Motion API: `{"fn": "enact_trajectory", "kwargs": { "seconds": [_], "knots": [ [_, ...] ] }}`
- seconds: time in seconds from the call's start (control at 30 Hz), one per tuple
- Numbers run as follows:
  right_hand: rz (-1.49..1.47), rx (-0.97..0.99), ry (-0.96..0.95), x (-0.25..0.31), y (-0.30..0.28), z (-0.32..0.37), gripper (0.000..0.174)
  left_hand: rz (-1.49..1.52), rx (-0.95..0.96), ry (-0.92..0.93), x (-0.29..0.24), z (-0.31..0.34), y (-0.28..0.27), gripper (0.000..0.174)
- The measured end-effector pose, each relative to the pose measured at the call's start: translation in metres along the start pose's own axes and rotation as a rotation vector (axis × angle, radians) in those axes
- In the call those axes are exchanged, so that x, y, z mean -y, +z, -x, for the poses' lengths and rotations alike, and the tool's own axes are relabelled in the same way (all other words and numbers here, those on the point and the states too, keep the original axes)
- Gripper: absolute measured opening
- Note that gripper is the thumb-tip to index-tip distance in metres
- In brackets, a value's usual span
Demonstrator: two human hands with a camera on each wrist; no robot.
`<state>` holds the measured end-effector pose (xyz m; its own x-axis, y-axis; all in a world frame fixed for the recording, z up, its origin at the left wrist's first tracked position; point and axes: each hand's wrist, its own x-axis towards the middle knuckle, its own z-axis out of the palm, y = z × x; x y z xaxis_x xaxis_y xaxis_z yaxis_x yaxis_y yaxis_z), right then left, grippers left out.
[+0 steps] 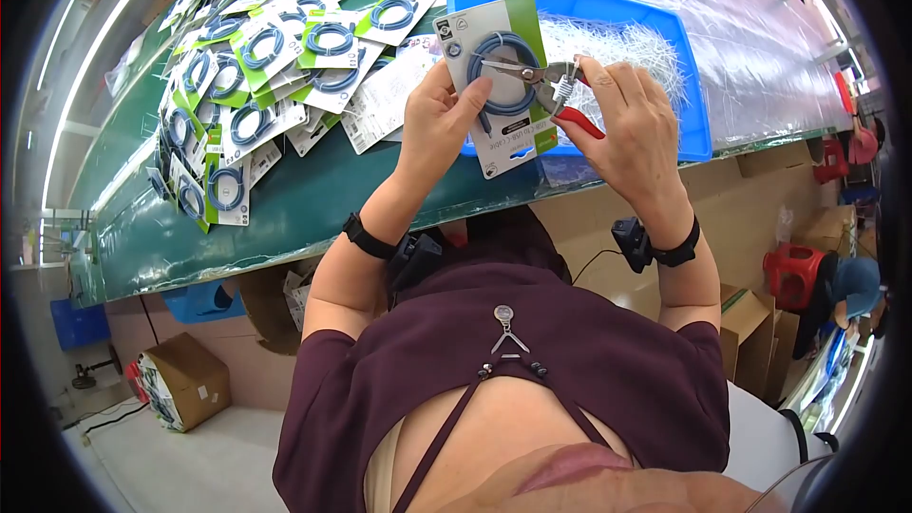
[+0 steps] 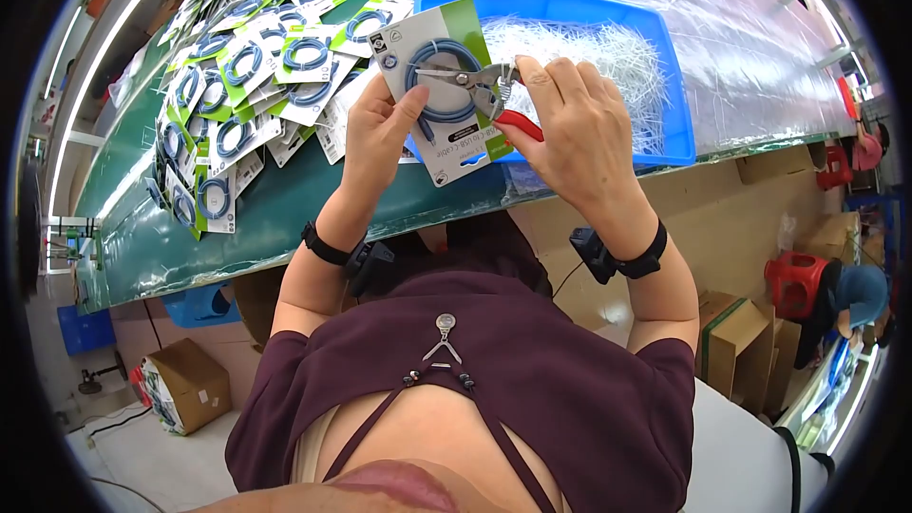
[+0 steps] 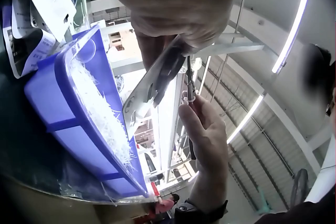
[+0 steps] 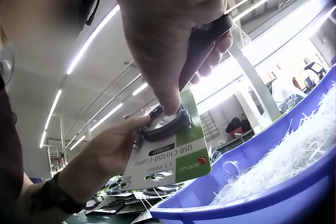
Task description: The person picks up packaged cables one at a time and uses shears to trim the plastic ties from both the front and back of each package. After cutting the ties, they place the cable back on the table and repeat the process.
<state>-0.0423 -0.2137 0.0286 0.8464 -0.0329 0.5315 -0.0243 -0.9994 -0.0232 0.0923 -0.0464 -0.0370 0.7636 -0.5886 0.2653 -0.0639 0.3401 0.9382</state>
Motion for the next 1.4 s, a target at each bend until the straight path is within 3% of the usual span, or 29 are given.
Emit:
{"fn": "enact_trajectory", "kwargs": {
  "seconds": [0.43,0.53,0.6,0.9,1.03,1.13,1.17,1.27,1.4],
  "knots": [
    [-0.007,-0.041,0.055,-0.006,-0.004,0.014,0.061,-0.114,0.003,0.028,0.006,-0.003,0.015,0.021],
    [-0.053,-0.028,0.088,-0.009,-0.005,0.02,0.059,-0.381,0.031,0.052,0.01,-0.006,0.015,0.023],
    [-0.155,0.005,0.126,-0.013,-0.007,0.024,0.057,-0.369,0.034,0.063,0.011,-0.006,0.02,0.023],
    [-0.004,-0.043,0.145,-0.012,-0.009,0.039,0.052,-0.507,0.053,0.122,0.009,-0.005,0.033,0.02],
    [-0.148,0.035,0.248,-0.02,-0.01,0.048,0.048,-0.494,0.05,0.142,0.007,-0.011,0.035,0.019],
    [-0.621,-0.013,0.425,-0.025,-0.017,0.047,0.045,-0.476,0.064,0.136,0.003,-0.011,0.042,0.02],
    [-0.617,-0.013,0.433,-0.026,-0.015,0.046,0.045,-0.482,0.087,0.12,0.0,-0.01,0.046,0.02],
    [-0.73,-0.148,0.346,-0.029,0.0,0.028,0.044,-0.546,0.143,0.134,-0.002,-0.01,0.056,0.023],
    [-0.61,-0.22,0.161,-0.034,0.003,0.007,0.046,-0.719,0.175,0.299,-0.005,-0.018,0.061,0.032]
  ]
}}
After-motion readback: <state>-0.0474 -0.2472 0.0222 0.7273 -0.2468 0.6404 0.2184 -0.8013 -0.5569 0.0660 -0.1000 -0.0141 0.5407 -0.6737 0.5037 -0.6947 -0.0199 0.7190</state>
